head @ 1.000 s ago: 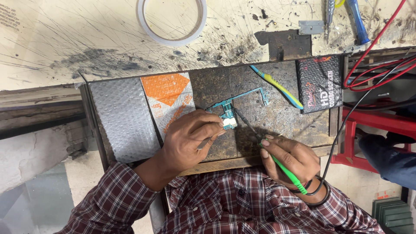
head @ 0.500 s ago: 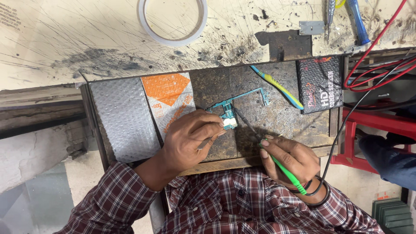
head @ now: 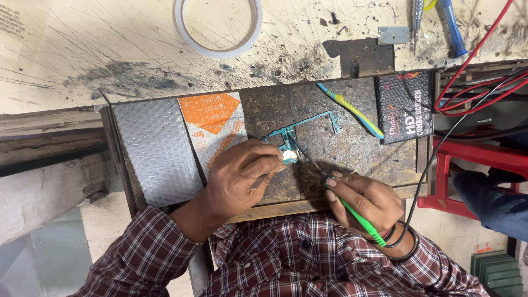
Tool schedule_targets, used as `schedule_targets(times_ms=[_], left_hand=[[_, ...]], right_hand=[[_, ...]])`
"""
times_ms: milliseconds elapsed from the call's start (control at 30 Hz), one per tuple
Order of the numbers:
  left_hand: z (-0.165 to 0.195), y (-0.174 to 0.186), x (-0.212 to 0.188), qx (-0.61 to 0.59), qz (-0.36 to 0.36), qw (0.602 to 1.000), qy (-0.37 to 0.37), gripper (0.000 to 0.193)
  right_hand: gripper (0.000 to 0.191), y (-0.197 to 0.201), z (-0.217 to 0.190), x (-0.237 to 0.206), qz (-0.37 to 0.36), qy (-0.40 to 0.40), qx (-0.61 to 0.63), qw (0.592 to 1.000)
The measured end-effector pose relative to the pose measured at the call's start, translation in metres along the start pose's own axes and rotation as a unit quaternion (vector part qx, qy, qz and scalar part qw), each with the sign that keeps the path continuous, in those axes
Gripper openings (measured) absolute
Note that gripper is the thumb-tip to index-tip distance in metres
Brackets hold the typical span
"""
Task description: The person uses a soldering iron and tweezers to apply solder to a small circuit board. They reposition the board and continue soldering different points on the board throughout the clip.
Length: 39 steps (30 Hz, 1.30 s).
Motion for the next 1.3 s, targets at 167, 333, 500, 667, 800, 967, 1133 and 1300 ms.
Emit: schedule_targets(times_ms=[167,333,500,667,800,967,1133,1300], left_hand=[[-0.0021,-0.0004,-0.0012,-0.007,-0.004,1.000,0.005,0.024],[-0.0017,-0.0002,-0.0014,0.000,0.001,1.000,0.004,0.023],[-0.0037,-0.0015,-0.0023,-0.005,-0.009,1.000,0.005,0.022],[-0.0019,-0.0035,-0.0005,-0.006,-0.009,1.000,0.001,0.023],[-0.0011,-0.0008,-0.0004,-0.007,-0.009,1.000,0.003,0.024],[-0.0008,-0.0021,0.0004,-0.008,-0.009,1.000,0.006,0.024],[-0.0008,-0.0014,-0.0003,-0.006,-0.004,1.000,0.001,0.023],[-0.0008,-0.0036,0.0001,-0.001,-0.009,1.000,0.000,0.023]], right_hand=[[0.018,0.0005,0.0016,0.0004,-0.003,-0.010,-0.017,1.000],[0.018,-0.0008,0.0012,0.0007,-0.015,-0.007,-0.003,1.000],[0.019,-0.0009,0.0038,-0.0009,-0.009,-0.018,-0.009,1.000],[0.019,0.0010,0.0060,-0.0032,-0.004,-0.021,-0.019,1.000],[0.018,0.0010,0.0049,-0.0033,-0.004,-0.016,-0.020,1.000],[0.018,0.0034,0.0052,-0.0030,-0.004,-0.019,-0.023,1.000],[0.018,0.0045,0.0054,-0.0047,0.006,-0.020,-0.040,0.999],[0.017,0.0069,0.0052,-0.0048,0.006,-0.019,-0.041,0.999]])
Point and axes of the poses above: each hand's wrist, its own x-axis towards the middle knuckle, its own y-axis out of the back of the hand, z = x × y, the point moved 10 cm from there along x, towards the middle knuckle, and after that the axes turned 7 degrees about z, right-handed, at the moved point
